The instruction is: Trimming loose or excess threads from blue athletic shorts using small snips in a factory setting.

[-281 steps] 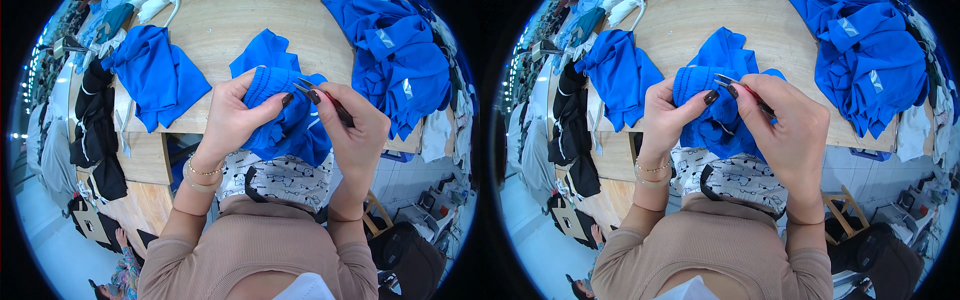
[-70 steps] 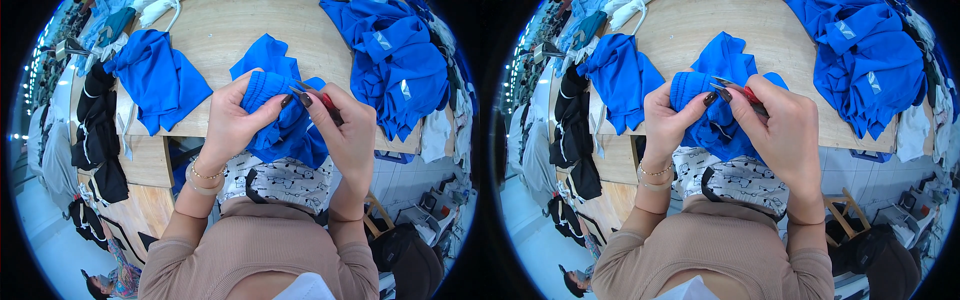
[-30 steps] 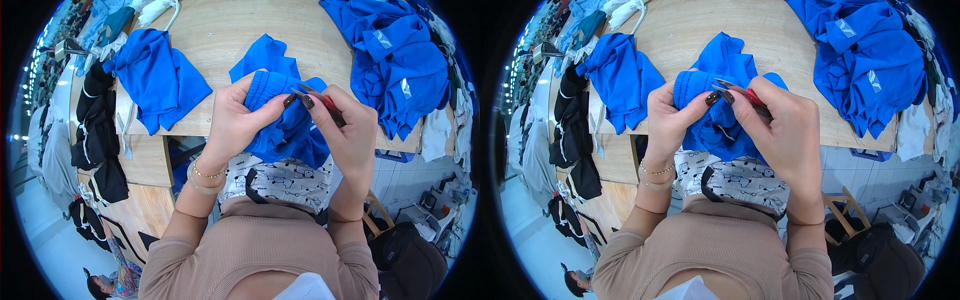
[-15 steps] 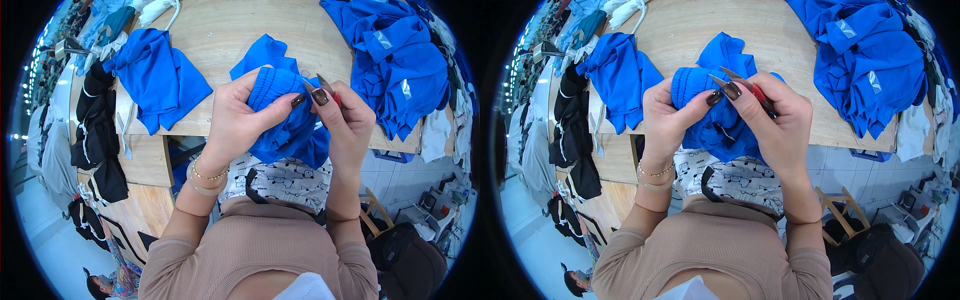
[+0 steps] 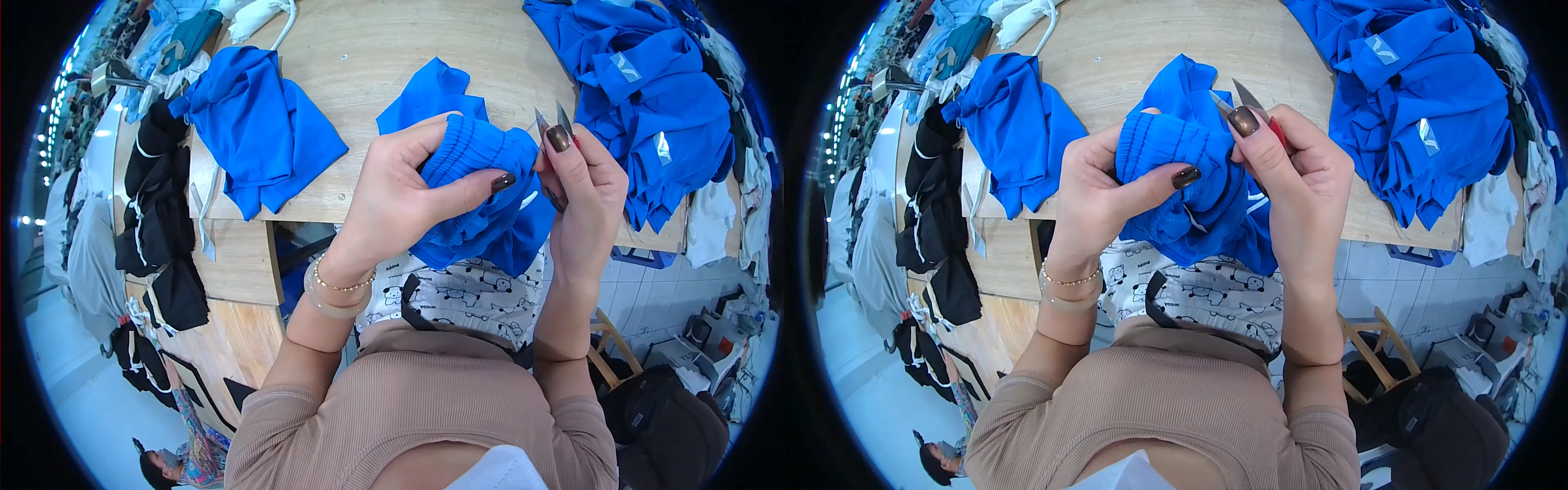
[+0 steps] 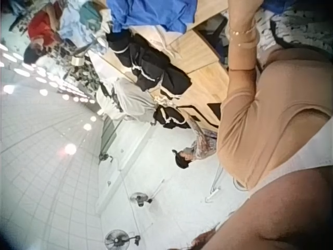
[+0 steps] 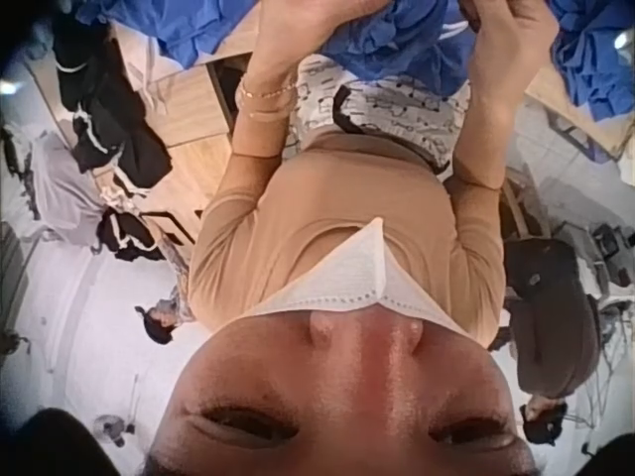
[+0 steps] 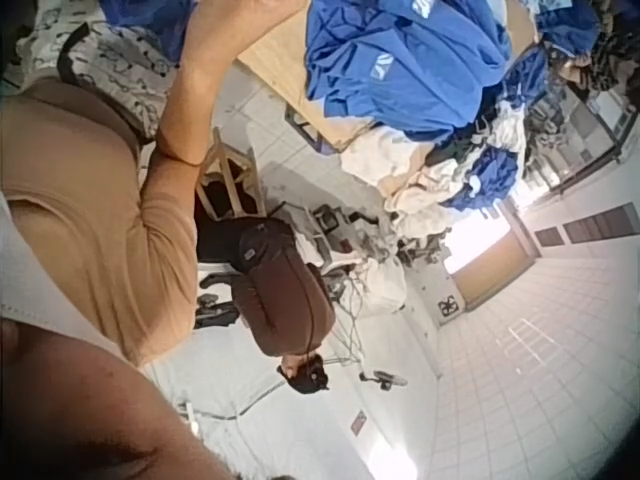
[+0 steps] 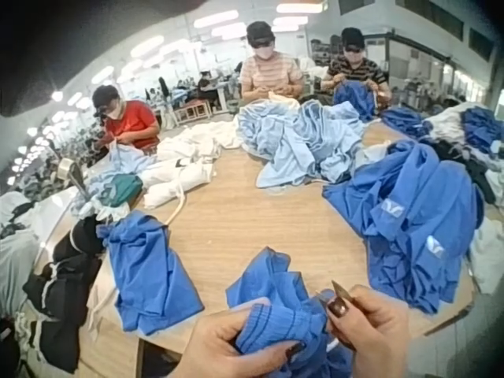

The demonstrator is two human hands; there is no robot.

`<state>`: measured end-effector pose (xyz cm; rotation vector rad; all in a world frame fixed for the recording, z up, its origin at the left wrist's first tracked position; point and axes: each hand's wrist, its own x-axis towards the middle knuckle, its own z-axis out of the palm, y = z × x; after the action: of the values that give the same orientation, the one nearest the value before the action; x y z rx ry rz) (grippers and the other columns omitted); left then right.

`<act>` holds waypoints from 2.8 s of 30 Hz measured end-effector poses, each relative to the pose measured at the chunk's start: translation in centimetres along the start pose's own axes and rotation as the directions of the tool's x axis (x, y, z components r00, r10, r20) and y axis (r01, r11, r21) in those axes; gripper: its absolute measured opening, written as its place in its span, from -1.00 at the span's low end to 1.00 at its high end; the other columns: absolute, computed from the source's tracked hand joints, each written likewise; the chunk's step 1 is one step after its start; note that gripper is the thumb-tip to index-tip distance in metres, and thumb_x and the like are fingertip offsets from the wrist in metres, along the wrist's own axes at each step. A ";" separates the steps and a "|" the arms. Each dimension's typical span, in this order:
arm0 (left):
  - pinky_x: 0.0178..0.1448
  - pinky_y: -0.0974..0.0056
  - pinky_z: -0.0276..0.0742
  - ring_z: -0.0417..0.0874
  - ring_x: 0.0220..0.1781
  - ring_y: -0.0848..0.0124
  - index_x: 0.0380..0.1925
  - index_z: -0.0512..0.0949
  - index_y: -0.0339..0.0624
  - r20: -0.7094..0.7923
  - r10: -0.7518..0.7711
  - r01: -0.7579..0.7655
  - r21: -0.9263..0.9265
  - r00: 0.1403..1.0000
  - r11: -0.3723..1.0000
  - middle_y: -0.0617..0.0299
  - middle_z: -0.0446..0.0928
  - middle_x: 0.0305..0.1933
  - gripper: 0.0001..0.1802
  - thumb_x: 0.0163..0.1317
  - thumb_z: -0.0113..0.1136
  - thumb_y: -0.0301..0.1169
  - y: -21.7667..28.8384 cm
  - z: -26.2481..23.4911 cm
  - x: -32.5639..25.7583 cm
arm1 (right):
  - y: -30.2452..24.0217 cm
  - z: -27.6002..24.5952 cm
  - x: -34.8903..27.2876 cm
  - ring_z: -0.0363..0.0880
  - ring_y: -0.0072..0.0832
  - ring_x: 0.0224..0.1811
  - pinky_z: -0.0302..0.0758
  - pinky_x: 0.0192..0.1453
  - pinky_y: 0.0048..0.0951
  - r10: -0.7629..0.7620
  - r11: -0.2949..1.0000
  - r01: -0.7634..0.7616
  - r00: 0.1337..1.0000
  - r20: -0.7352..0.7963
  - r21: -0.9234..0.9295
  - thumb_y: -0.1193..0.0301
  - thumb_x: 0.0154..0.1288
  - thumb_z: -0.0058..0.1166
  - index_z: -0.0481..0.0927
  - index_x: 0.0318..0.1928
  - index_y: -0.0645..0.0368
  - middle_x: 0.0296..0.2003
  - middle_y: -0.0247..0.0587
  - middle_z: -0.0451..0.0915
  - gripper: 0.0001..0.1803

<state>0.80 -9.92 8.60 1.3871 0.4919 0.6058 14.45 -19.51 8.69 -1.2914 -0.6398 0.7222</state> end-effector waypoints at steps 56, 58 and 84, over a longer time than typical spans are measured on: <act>-0.36 0.59 0.39 0.48 -0.43 0.70 -0.27 0.60 -0.37 -0.090 0.092 -0.081 0.123 0.992 0.989 0.34 0.58 -0.39 -0.84 0.10 0.22 -0.62 -1.6 -0.3 0.1 | -0.3 -1.1 -0.6 0.19 -0.73 -0.63 0.10 -0.58 -0.67 -0.273 0.793 0.313 0.950 0.153 -0.523 0.52 0.14 0.21 0.51 -0.43 0.26 -0.67 -0.37 0.35 -0.88; -0.36 0.59 0.40 0.48 -0.43 0.70 -0.27 0.60 -0.37 -0.090 0.100 -0.088 0.133 0.991 0.987 0.33 0.58 -0.39 -0.84 0.10 0.22 -0.62 -1.5 -0.2 0.0 | -0.3 -1.1 -0.6 0.20 -0.73 -0.63 0.11 -0.58 -0.67 -0.297 0.773 0.335 0.941 0.160 -0.539 0.52 0.14 0.21 0.52 -0.43 0.26 -0.66 -0.37 0.35 -0.88; -0.26 0.46 0.38 0.46 -0.35 0.59 -0.37 0.58 -0.36 -0.065 -0.024 0.032 0.118 0.998 0.993 0.27 0.51 -0.35 -0.90 0.07 0.20 -0.60 -1.8 -0.5 -0.1 | 0.7 -1.1 1.1 0.09 -0.75 -0.61 -0.03 -0.56 -0.72 -0.182 0.928 0.186 0.982 -0.045 0.322 0.17 0.39 -0.07 0.39 -0.16 0.22 -0.49 -0.40 0.39 -0.67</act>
<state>0.64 -9.75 6.71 1.4746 0.6053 0.6073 15.91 -19.19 7.88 -0.9181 -0.5927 0.6320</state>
